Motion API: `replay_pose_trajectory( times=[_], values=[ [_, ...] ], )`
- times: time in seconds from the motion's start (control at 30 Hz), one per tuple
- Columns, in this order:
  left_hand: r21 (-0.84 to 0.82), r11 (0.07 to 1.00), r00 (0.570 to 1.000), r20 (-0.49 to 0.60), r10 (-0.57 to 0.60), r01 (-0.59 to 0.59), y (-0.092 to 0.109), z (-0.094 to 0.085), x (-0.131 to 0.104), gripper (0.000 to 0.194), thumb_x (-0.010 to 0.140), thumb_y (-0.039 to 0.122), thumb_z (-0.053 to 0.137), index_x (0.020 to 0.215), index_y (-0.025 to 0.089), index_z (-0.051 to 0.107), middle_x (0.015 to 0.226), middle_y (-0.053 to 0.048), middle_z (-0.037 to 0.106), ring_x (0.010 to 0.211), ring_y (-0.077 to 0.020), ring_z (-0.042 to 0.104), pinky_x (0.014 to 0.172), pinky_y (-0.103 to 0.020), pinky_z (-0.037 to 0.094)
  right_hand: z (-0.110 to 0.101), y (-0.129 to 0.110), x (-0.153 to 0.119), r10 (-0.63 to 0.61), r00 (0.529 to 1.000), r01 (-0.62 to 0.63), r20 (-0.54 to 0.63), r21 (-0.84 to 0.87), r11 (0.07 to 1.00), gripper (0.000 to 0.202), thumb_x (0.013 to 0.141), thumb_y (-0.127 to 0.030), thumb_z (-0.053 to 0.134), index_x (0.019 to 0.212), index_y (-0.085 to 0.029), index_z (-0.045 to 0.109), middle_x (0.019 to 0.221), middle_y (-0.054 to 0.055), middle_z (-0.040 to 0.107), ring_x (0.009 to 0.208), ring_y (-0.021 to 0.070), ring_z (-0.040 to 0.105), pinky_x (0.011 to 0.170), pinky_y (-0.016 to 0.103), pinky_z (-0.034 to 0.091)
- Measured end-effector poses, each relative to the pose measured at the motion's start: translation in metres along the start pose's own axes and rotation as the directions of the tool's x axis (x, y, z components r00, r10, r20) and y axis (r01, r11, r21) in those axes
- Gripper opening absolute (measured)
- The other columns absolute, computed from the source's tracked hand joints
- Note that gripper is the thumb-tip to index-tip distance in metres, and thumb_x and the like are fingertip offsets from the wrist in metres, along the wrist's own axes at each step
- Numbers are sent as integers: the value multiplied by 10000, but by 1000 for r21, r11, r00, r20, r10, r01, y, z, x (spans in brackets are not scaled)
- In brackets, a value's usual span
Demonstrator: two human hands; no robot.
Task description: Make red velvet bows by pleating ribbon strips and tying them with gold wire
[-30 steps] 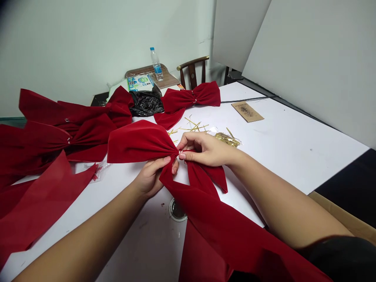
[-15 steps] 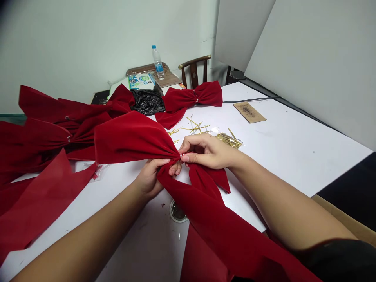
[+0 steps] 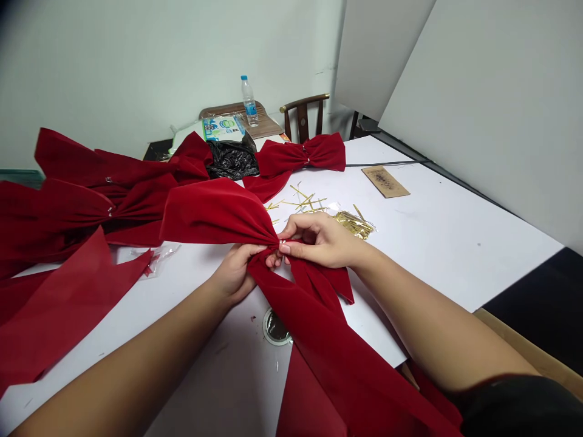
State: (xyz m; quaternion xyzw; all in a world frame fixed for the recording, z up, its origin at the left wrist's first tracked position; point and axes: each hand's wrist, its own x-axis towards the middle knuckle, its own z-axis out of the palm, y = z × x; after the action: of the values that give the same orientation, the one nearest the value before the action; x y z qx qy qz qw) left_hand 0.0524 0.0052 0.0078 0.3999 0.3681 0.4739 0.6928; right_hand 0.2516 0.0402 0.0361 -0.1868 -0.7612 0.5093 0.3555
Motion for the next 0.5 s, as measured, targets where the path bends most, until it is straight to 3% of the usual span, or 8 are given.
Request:
replay_pose_trajectory(
  times=[0.2,0.4,0.5],
  values=[
    [41,999,999,35,28,-30,-2,-2,-1,275,778,347,703,636,111,694,676,-68,659,671,-150,594,654,-263,465,-1,-2,0,-37,999,35,-7,-172,984,231,849,-182,775,878,-178,546,856,31,760,774,124,692,731,238,535],
    [55,998,983,185,-1,-9,-4,-9,2,495,873,574,663,771,93,714,720,-119,705,679,-198,669,617,-279,505,-4,1,1,95,985,-112,-142,-118,987,321,800,-354,847,845,-170,588,755,28,722,674,139,665,633,250,519],
    [50,999,978,210,-8,-2,-8,-13,4,535,884,660,632,843,128,672,708,-87,687,600,-190,660,517,-275,510,-12,-16,-1,71,974,-99,-214,-123,987,348,790,-416,857,837,-175,609,767,41,712,656,146,666,591,250,517]
  ],
)
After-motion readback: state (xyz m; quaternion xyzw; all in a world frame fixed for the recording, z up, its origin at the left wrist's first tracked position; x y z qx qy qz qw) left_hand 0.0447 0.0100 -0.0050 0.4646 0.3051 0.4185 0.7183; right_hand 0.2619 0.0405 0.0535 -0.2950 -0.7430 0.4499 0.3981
